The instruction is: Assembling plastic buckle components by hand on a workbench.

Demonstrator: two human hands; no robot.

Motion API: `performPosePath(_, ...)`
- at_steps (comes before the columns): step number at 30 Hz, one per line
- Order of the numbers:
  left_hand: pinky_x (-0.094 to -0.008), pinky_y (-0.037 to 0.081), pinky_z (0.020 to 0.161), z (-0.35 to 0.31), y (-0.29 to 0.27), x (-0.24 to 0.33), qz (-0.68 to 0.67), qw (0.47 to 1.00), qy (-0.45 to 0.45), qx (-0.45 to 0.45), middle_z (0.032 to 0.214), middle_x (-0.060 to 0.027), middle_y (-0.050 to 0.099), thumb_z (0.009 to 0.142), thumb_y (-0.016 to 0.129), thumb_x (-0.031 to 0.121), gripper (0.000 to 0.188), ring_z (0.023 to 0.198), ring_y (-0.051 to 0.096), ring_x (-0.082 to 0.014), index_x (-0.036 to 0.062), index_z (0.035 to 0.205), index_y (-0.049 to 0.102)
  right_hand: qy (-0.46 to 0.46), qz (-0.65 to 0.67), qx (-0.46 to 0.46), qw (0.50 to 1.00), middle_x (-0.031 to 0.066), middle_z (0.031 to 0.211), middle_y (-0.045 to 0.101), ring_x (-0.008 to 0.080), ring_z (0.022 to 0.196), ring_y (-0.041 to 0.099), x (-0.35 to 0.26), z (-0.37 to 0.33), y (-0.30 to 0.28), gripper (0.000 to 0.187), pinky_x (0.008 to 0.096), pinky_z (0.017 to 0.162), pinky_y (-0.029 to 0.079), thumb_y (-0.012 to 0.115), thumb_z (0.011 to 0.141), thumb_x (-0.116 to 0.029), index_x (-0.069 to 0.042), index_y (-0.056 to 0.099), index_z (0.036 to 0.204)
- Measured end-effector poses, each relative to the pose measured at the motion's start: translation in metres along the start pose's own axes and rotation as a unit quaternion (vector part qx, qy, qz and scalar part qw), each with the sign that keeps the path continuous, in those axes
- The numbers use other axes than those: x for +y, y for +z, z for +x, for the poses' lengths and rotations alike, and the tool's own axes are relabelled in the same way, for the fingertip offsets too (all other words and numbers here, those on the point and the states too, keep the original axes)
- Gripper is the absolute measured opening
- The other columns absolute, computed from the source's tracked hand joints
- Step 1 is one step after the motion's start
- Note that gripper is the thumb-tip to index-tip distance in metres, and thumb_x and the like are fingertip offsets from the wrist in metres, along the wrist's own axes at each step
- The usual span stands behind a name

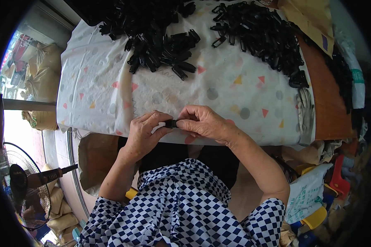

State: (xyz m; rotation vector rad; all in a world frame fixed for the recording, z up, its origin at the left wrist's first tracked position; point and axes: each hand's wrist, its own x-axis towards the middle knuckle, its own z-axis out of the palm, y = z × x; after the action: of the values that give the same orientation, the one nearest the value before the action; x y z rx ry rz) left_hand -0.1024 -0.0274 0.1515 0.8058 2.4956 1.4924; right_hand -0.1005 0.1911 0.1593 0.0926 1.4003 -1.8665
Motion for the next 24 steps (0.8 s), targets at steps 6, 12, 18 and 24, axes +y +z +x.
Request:
performPosePath(6, -0.035, 0.051, 0.066, 0.003, -0.008, 0.009, 0.152, 0.985, 0.071, -0.028, 0.082, -0.0083, 0.064, 0.07, 0.075, 0.009, 0.025, 0.078, 0.064, -0.0266, 0.0043, 0.091, 0.062, 0.044, -0.103, 0.005, 0.994, 0.0024, 0.085, 0.061, 0.0088, 0.076, 0.06, -0.007, 0.006, 0.001, 0.013, 0.0238, 0.066, 0.056, 0.061, 0.093, -0.013, -0.001, 0.06, 0.097)
performPosePath(12, -0.0328, 0.051, 0.066, 0.007, -0.014, 0.013, 0.104, 0.991, 0.032, -0.081, 0.079, -0.0081, 0.063, 0.073, 0.074, 0.007, 0.023, 0.076, 0.063, -0.0243, 0.003, 0.093, 0.063, 0.106, -0.048, -0.041, 0.992, 0.0047, 0.086, 0.062, 0.0088, 0.072, 0.061, -0.003, 0.009, -0.005, 0.017, 0.0222, 0.061, 0.054, 0.063, 0.092, -0.018, -0.001, 0.061, 0.094)
performPosePath(18, -0.0302, 0.052, 0.071, 0.029, 0.001, 0.0, -0.244, 0.967, 0.019, 0.077, 0.105, -0.0064, 0.059, 0.079, 0.074, 0.009, 0.025, 0.094, 0.059, -0.0155, 0.0029, 0.101, 0.064, -0.002, 0.103, -0.087, 0.991, 0.0046, 0.091, 0.058, 0.0087, 0.072, 0.062, -0.025, 0.015, 0.0, 0.053, 0.0186, 0.045, 0.045, 0.064, 0.089, -0.043, -0.006, 0.044, 0.122)
performPosePath(24, -0.0228, 0.05, 0.055, 0.035, 0.004, 0.007, -0.537, 0.823, -0.181, 0.049, 0.124, -0.0054, 0.052, 0.086, 0.07, 0.024, 0.026, 0.065, 0.052, -0.0087, 0.0067, 0.103, 0.061, -0.048, 0.148, -0.145, 0.977, 0.0051, 0.098, 0.055, 0.0152, 0.085, 0.061, -0.019, 0.02, 0.008, 0.053, 0.0205, 0.048, 0.041, 0.046, 0.096, -0.049, -0.006, 0.046, 0.126)
